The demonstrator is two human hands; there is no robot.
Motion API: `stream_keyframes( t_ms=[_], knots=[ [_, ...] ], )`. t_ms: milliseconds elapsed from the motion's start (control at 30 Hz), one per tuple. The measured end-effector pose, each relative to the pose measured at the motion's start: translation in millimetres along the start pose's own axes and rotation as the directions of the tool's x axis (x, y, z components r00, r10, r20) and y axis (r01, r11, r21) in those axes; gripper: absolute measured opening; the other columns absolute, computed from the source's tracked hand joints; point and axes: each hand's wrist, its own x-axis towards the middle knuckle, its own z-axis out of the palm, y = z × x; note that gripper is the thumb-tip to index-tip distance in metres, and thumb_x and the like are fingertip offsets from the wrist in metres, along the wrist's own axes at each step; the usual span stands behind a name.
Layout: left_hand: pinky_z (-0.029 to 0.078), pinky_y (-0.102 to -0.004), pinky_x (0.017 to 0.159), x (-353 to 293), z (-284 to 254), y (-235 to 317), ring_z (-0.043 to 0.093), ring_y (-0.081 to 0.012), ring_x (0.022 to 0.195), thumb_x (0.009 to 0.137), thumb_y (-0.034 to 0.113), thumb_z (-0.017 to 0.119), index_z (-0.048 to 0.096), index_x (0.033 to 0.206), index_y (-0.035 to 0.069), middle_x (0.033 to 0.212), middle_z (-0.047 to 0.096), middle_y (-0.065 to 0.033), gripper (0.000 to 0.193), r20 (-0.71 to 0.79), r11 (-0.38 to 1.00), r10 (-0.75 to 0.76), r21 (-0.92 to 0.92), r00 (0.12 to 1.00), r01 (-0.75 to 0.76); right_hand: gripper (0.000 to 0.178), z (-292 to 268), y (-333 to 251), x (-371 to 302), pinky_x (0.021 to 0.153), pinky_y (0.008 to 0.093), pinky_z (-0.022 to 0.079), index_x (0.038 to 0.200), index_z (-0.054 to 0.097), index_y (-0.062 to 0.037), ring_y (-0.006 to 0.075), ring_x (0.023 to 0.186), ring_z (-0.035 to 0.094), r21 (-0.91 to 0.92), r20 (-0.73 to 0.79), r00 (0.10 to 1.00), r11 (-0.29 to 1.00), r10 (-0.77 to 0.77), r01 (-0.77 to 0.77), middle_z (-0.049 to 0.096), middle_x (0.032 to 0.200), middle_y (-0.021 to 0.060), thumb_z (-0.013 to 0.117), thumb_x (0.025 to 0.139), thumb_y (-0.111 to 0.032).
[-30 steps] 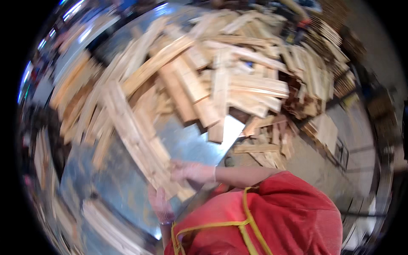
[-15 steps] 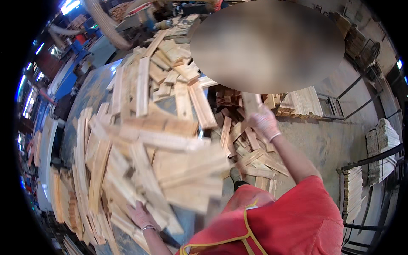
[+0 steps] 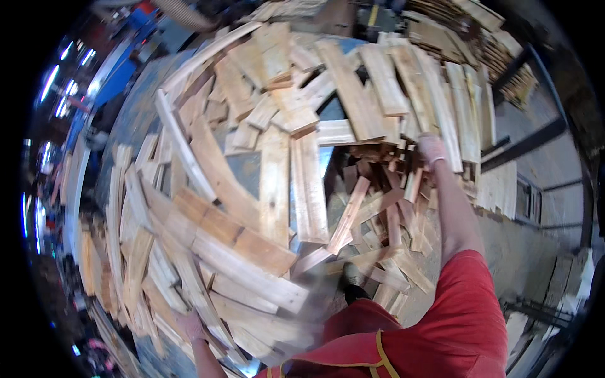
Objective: The person sorts wooden planks on a metal table, picking them up from a disorganized pile and arranging them into neat stacks. The person handles the wood by hand, repeatedly picking up pieces and placing them into organized piles.
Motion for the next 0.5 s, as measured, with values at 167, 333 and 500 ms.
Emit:
stream_keyframes(
  t_ms=[167, 333, 500],
  knots=[
    [0.051, -0.0502, 0.107, -21.7, 9.4, -30.8, 0.063, -0.0465, 0.125, 0.086, 0.028, 0.08, 0.046, 0.148, -0.009, 0.132, 0.066, -0.0332, 0.08, -0.149, 0.992, 0.103, 0.081, 0.983, -0.092, 0.042, 0.5, 8.2, -2.9, 0.095, 0.0441, 0.055, 0.133, 0.065, -0.0017, 0.0394, 0.11, 0.068, 0.283, -0.206, 0.947, 0.941, 0.247, -0.184, 0.07, 0.123, 0.0245, 0.059, 0.099, -0.027],
    [0.054, -0.037, 0.093, -14.1, -41.9, -25.7, 0.07, -0.0273, 0.096, 0.08, 0.035, 0.081, 0.061, 0.128, -0.004, 0.1, 0.074, -0.0163, 0.065, 0.286, 0.886, 0.149, -0.463, 0.946, 0.001, 0.069, -74.5, -55.5, -82.8, 0.116, 0.0398, 0.041, 0.161, 0.036, 0.0032, 0.0294, 0.137, 0.055, 0.862, -0.201, 0.924, 0.507, 0.325, 0.009, 0.056, 0.15, 0.0211, 0.059, 0.106, -0.031],
    [0.059, -0.0428, 0.094, -94.3, -50.5, -91.1, 0.075, -0.0293, 0.099, 0.087, 0.027, 0.077, 0.068, 0.128, -0.002, 0.11, 0.076, -0.0172, 0.051, 0.667, -0.062, 0.225, -0.717, 0.71, 0.694, 0.067, -208.3, -281.1, -300.1, 0.111, 0.0347, 0.047, 0.155, 0.049, 0.0012, 0.0204, 0.125, 0.061, 0.975, -0.111, 0.965, -0.214, -0.236, 0.06, 0.063, 0.139, 0.0107, 0.072, 0.098, -0.024]
  ],
)
